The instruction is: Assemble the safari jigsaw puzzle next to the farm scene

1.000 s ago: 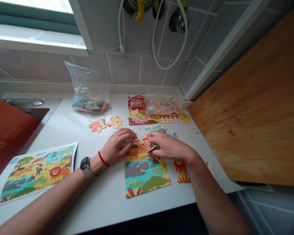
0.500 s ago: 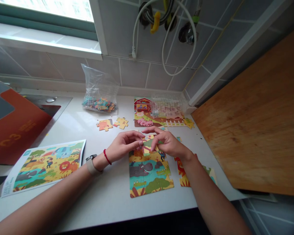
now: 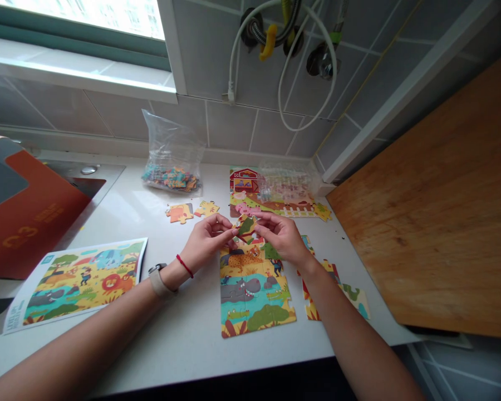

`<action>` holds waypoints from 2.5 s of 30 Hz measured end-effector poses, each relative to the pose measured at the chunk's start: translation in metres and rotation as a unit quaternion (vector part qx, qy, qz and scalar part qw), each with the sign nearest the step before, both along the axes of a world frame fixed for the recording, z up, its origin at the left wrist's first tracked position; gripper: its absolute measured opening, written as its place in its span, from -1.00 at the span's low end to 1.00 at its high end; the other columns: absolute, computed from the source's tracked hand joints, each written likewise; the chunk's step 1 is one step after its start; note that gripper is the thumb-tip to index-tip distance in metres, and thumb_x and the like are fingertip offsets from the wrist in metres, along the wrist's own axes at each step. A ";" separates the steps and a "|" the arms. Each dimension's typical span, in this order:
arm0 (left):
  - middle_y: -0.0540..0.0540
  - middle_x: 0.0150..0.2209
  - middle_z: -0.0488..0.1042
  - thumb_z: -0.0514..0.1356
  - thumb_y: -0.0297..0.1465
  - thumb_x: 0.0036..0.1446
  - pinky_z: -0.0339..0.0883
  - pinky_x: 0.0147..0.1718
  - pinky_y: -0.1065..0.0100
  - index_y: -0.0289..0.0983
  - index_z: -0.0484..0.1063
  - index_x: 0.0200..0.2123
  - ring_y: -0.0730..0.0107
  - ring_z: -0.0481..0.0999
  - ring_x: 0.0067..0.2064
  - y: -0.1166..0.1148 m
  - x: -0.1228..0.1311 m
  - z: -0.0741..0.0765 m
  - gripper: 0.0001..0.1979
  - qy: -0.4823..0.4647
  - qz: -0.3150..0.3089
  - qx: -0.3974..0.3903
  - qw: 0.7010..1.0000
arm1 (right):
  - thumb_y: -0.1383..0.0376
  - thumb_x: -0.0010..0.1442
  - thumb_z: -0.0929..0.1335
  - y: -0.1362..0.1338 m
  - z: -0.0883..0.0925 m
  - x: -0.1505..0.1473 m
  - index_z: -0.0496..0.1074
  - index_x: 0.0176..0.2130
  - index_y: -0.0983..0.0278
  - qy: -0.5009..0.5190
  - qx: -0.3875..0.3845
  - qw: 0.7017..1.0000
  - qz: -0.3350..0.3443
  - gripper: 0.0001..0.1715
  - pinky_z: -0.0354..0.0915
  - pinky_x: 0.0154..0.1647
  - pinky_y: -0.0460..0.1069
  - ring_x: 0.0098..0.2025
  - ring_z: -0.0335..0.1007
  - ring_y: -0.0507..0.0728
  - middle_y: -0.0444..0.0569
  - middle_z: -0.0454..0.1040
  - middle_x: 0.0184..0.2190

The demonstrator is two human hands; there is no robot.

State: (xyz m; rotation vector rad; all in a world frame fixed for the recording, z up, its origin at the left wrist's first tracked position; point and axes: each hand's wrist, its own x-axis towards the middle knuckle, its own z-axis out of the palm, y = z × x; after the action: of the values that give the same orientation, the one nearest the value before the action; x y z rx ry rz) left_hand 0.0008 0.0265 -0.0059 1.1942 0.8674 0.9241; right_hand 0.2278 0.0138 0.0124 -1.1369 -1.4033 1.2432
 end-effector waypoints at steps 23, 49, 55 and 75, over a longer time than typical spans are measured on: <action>-0.13 -0.12 0.66 0.22 -0.31 0.37 0.48 -0.09 0.06 -0.18 0.60 -0.24 0.13 0.55 -0.12 0.009 -0.013 -0.017 -0.83 0.355 0.008 0.440 0.825 | 0.17 0.08 0.56 0.022 -0.004 0.010 0.44 0.25 0.06 0.068 -0.082 0.991 -0.082 -0.23 0.60 -0.32 -0.04 -0.41 0.60 0.01 -0.20 0.51 -0.25; -0.14 -0.15 0.71 0.13 -0.40 0.34 0.56 -0.19 0.22 -0.22 0.63 -0.04 0.25 0.66 -0.19 0.010 -0.011 -0.015 -0.72 0.281 0.088 0.321 0.900 | 0.21 0.25 0.44 0.015 -0.021 0.000 0.67 -0.04 0.25 -0.234 0.032 0.970 -0.059 -0.68 0.39 -0.25 0.01 -0.36 0.46 0.09 -0.02 0.65 -0.32; -0.14 -0.11 0.68 0.12 -0.52 0.32 0.53 -0.06 0.05 -0.22 0.62 -0.10 0.14 0.57 -0.08 0.012 -0.014 -0.020 -0.73 0.346 0.040 0.466 0.813 | 0.30 0.30 0.42 0.016 -0.019 0.002 0.67 -0.01 0.21 -0.342 0.064 0.936 -0.062 -0.71 0.42 -0.01 0.07 -0.18 0.55 0.15 0.04 0.66 -0.15; -0.11 0.18 0.58 0.22 -0.23 0.40 0.52 0.09 -0.13 -0.08 0.69 -0.06 -0.06 0.51 0.22 0.012 -0.018 -0.019 -0.76 0.386 -0.058 0.530 0.753 | 0.27 0.37 0.42 0.008 -0.010 -0.005 0.61 0.11 0.13 -0.444 0.103 0.890 0.014 -0.66 0.37 0.21 0.09 0.13 0.49 0.19 0.04 0.48 0.13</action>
State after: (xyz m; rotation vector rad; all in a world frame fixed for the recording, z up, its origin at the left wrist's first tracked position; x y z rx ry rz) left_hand -0.0176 0.0386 -0.0252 2.7299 0.8663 0.8001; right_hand 0.2226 0.0219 0.0026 -1.6248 -2.1538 0.5366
